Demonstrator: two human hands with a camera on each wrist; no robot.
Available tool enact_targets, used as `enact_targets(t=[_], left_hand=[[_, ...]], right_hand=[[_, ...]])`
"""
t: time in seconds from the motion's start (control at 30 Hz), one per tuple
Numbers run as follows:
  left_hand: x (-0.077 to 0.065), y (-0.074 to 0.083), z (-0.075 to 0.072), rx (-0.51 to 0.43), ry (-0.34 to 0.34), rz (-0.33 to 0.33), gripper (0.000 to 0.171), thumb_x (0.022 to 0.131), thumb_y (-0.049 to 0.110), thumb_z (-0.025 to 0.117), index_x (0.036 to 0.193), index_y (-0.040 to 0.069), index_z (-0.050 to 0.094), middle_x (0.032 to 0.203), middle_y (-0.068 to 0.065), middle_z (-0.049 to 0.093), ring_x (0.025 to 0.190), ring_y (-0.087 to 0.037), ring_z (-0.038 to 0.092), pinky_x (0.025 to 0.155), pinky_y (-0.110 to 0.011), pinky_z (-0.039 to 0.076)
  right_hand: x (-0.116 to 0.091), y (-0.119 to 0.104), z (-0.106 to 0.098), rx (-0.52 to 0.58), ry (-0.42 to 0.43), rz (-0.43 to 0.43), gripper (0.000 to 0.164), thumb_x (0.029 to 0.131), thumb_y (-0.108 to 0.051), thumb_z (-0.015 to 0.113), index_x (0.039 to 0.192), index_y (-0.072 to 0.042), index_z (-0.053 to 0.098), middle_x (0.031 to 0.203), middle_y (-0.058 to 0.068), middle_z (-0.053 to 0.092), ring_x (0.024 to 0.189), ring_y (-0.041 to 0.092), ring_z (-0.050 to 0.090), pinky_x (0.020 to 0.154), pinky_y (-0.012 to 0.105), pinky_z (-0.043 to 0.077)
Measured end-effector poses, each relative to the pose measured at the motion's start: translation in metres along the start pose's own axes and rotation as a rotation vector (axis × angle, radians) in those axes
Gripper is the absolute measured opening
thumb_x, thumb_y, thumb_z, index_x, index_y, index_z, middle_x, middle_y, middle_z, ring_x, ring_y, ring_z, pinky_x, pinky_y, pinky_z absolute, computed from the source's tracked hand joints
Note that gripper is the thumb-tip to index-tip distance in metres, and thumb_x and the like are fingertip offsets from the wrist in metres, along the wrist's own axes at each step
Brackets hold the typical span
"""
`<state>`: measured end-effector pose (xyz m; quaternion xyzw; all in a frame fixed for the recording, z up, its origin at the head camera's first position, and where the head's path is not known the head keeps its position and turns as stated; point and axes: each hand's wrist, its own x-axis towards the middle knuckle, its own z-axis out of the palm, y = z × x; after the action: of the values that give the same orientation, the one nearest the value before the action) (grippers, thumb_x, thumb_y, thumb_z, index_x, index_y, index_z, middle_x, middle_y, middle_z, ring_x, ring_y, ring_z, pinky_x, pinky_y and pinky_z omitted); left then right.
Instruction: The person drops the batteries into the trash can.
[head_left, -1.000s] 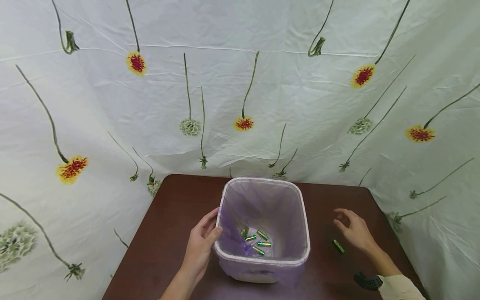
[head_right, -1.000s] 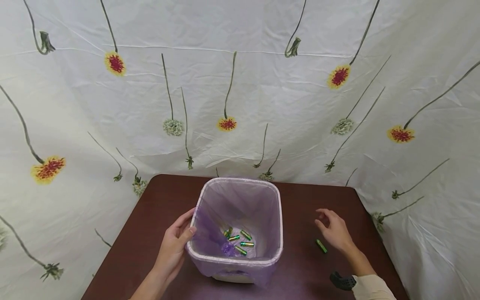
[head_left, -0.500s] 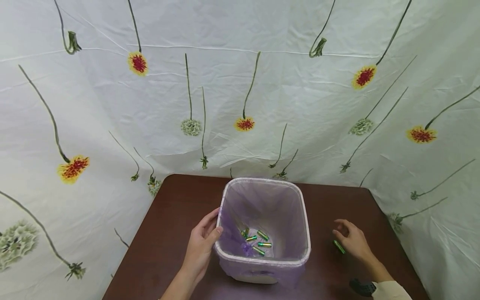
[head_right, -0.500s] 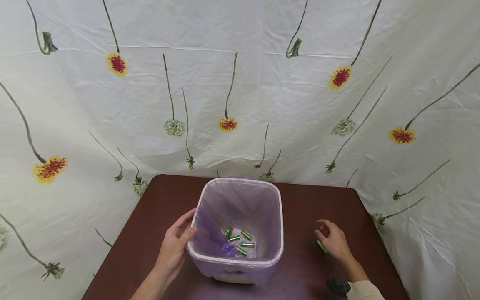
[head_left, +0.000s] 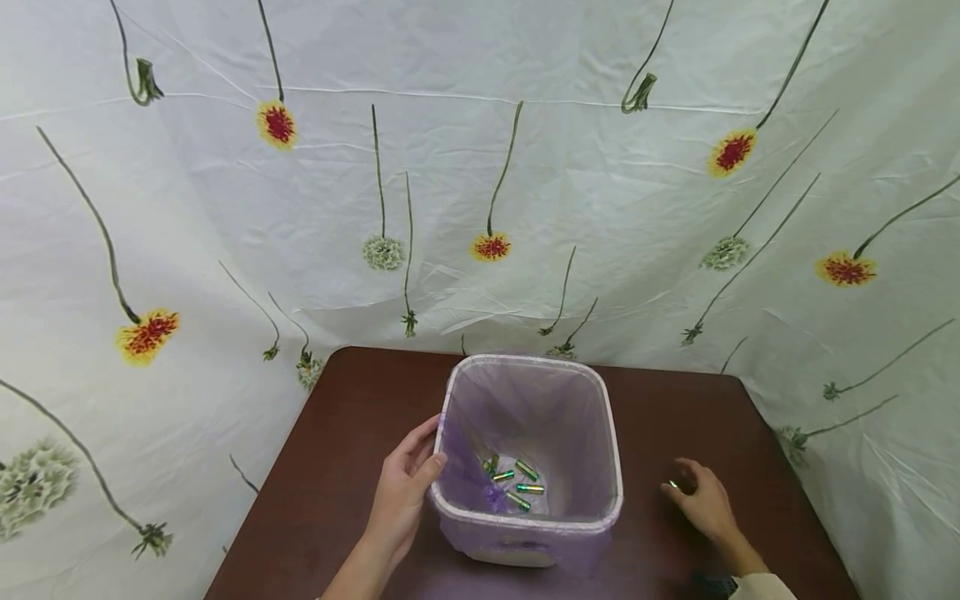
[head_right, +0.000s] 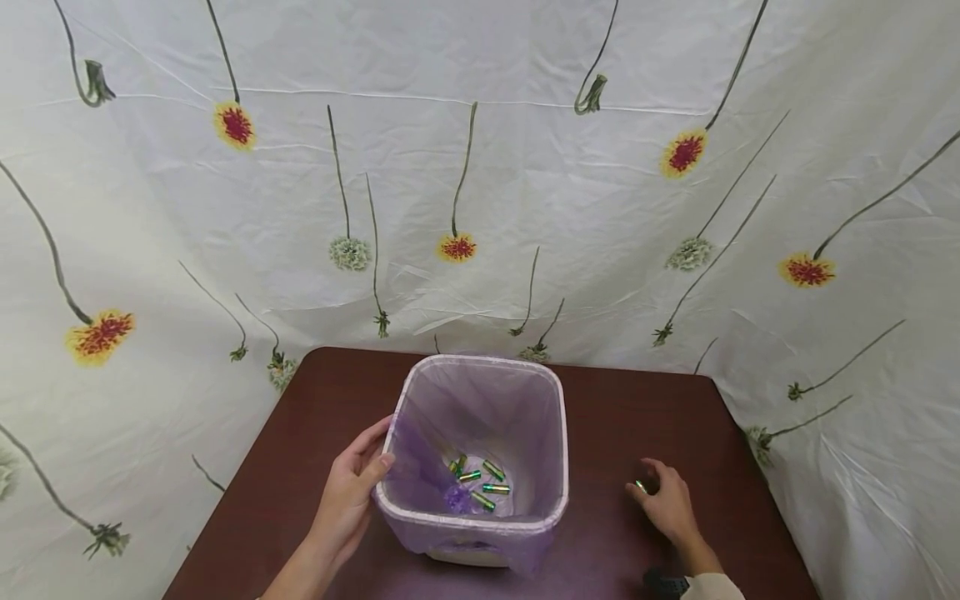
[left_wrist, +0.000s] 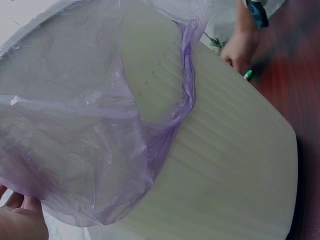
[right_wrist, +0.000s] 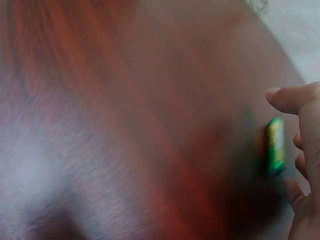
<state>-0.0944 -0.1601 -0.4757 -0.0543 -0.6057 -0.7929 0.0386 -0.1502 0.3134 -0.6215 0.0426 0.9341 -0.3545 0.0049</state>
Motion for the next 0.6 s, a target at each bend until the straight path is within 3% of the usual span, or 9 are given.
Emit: enact_targets(t=[0.17, 0.27, 0.47, 0.6], left_hand=[[0.000, 0.000, 0.000, -0.010, -0.001, -0.011, 0.055, 0.098, -0.003, 0.063, 0.150, -0.008, 0.045, 0.151, -0.025, 0.047, 0.133, -0.016, 0.054, 0.102, -0.025, 0.048], [0.000, 0.000, 0.000, -0.012, 0.005, -0.017, 0.055, 0.098, -0.002, 0.063, 0.150, -0.007, 0.045, 0.151, -0.024, 0.047, 0.133, -0.016, 0.054, 0.102, -0.025, 0.048], [0.000, -0.002, 0.000, -0.018, 0.008, -0.014, 0.056, 0.098, -0.001, 0.063, 0.150, -0.006, 0.045, 0.152, -0.022, 0.047, 0.134, -0.016, 0.053, 0.104, -0.026, 0.047], [0.000, -0.002, 0.000, -0.022, 0.010, -0.014, 0.056, 0.097, -0.002, 0.063, 0.150, -0.006, 0.045, 0.152, -0.023, 0.047, 0.134, -0.017, 0.054, 0.104, -0.026, 0.047]], right_hand=[[-0.011, 0.014, 0.015, 0.007, 0.033, 0.038, 0.071, 0.094, -0.021, 0.076, 0.147, 0.010, 0.041, 0.139, 0.037, 0.044, 0.127, 0.056, 0.038, 0.099, 0.068, 0.035], [-0.014, 0.014, 0.022, 0.015, 0.078, 0.039, 0.067, 0.095, -0.017, 0.073, 0.146, 0.011, 0.041, 0.137, 0.036, 0.044, 0.125, 0.053, 0.040, 0.099, 0.066, 0.036], [-0.019, 0.017, 0.032, -0.035, 0.242, -0.044, 0.033, 0.096, -0.002, 0.067, 0.124, 0.013, 0.058, 0.115, 0.032, 0.057, 0.103, 0.046, 0.059, 0.085, 0.061, 0.048], [-0.020, 0.019, 0.036, -0.083, 0.342, -0.112, 0.019, 0.094, 0.004, 0.067, 0.111, 0.011, 0.064, 0.105, 0.031, 0.061, 0.091, 0.046, 0.064, 0.077, 0.063, 0.051]])
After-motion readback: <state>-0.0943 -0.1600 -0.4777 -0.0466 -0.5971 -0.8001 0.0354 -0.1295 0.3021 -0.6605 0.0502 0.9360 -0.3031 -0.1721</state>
